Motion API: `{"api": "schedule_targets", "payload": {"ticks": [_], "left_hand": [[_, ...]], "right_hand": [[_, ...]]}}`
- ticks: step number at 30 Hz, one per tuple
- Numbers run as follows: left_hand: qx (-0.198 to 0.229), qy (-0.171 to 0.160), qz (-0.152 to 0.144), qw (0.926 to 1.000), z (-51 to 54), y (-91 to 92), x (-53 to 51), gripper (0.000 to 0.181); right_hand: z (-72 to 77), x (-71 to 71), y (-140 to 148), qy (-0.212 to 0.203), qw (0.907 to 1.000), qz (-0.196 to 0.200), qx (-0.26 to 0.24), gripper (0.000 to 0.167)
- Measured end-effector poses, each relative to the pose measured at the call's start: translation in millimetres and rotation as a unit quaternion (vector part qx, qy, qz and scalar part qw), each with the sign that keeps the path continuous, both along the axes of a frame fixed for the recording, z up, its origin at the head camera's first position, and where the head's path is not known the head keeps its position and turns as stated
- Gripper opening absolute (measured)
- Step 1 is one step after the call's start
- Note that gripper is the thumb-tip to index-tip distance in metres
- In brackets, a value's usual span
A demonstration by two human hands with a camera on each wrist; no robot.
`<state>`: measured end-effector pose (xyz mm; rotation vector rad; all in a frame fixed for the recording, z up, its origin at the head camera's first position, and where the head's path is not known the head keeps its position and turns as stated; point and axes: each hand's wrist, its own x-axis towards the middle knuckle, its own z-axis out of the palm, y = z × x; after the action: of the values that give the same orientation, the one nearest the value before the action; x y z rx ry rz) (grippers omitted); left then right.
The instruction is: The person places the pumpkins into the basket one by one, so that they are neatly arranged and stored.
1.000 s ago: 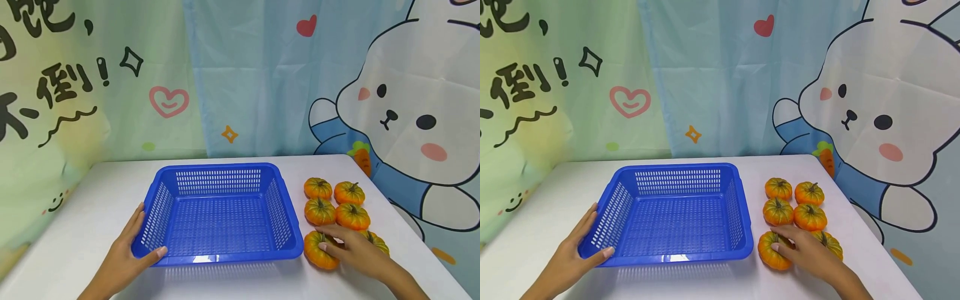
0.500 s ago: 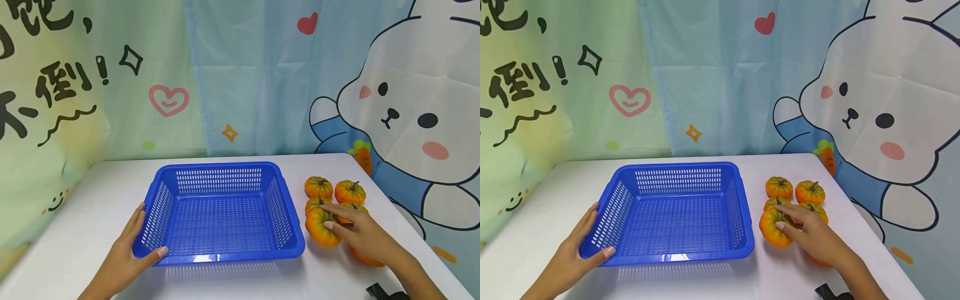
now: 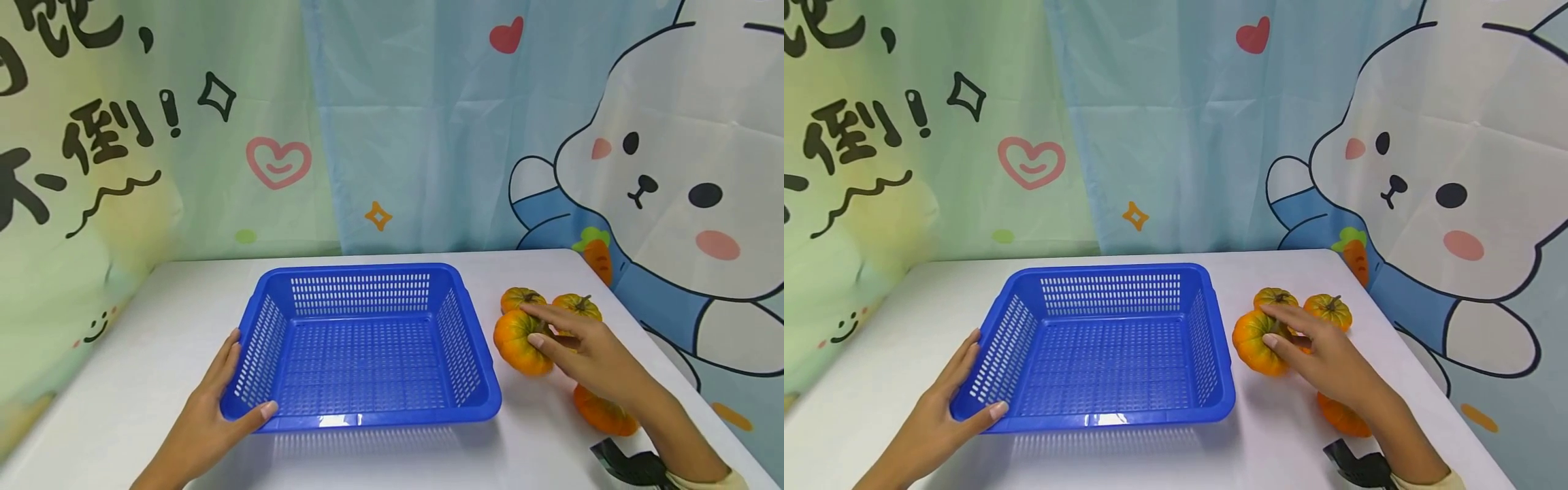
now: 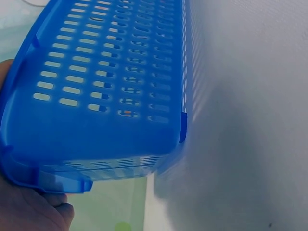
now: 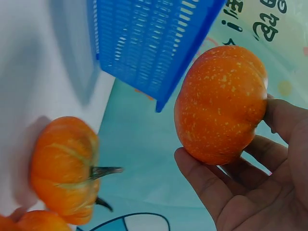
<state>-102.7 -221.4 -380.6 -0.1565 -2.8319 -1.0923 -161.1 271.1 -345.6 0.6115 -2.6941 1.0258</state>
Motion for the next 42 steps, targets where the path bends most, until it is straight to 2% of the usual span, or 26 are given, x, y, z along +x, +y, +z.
{"api": "schedule_targets", "payload": {"ticks": [5,10,16,20,26,31,36,42], "left_hand": [[0.002,0.000,-0.001,1.0000,-0.1,1.1,-0.7,0.106],[-0.003,-0.005,0.003,1.0000,0.8,1.9,-0.9,0.106],[0.003,0.008,-0.003,1.0000,1.7,0.7,-0.8,0.106],[0.005,0.008,0.000,1.0000,0.5,0.4,-1.0,0.106],[0.007,0.005,0.001,1.0000,-1.1,1.0,-0.1,0.106],[0.007,0.009,0.001,0.9999,0.4,1.5,0.8,0.106],[0.008,0.010,-0.001,0.9999,1.4,1.4,1.2,0.105],[0.013,0.014,-0.003,0.9998,0.1,1.1,1.0,0.105]], "right_hand": [[11.7,-4.5,-8,0.026,0.9995,0.019,0.005,0.045],[19.9,-9.0,-19,0.034,0.9988,0.034,0.010,0.046],[28.8,-13.2,-34,0.037,0.9972,0.062,-0.021,0.046],[33.4,-16.5,-45,0.026,0.9947,0.093,-0.036,0.046],[39.0,-23.1,-65,-0.015,0.9887,0.149,-0.011,0.045],[49.1,-29.4,-81,-0.004,0.9825,0.186,0.007,0.045],[55.9,-37.3,-98,-0.023,0.9771,0.212,-0.006,0.045],[56.7,-47.7,-121,-0.019,0.9726,0.231,-0.019,0.041]]}}
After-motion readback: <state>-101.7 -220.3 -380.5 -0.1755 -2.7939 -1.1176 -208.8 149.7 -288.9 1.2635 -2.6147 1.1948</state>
